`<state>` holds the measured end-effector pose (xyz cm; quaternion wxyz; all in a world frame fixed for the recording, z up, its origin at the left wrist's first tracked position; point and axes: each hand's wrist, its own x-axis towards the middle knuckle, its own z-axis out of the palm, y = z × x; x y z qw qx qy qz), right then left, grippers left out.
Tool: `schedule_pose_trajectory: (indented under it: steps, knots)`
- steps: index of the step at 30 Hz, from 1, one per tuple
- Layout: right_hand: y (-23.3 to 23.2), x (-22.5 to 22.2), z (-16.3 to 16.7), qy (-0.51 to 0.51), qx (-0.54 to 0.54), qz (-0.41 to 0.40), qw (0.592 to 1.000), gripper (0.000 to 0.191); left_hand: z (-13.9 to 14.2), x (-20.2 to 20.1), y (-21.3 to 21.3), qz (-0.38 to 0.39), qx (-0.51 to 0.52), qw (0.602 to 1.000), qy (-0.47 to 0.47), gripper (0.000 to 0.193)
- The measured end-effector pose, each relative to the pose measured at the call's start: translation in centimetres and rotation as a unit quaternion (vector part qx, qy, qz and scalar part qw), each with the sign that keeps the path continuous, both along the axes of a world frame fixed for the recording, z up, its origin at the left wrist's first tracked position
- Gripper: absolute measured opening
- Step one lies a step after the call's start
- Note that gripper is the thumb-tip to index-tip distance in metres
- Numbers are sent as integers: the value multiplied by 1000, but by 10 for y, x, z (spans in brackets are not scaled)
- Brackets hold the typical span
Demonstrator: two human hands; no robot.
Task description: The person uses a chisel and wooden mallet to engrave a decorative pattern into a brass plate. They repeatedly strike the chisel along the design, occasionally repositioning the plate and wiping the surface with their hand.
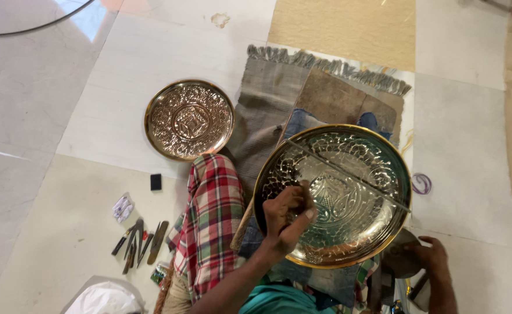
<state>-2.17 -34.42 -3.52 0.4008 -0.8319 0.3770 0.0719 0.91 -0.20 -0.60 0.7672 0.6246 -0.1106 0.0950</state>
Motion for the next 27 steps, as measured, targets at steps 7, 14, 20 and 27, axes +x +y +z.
schedule_pose_trajectory:
  steps: [7,14,20,27]
  knots:
    - [-66,-46,13,-244,-203,-68,946,63,5,-7,-12,-127,81,988,24,15]
    - [-89,-89,42,-156,16,3,988,58,43,-59,-36,-233,65,963,121,35]
    - [85,-99,15,-339,130,47,931,58,26,-89,8,-14,-109,953,284,17]
    - [173,-104,53,-197,114,177,958,53,5,-90,76,35,-10,976,215,24]
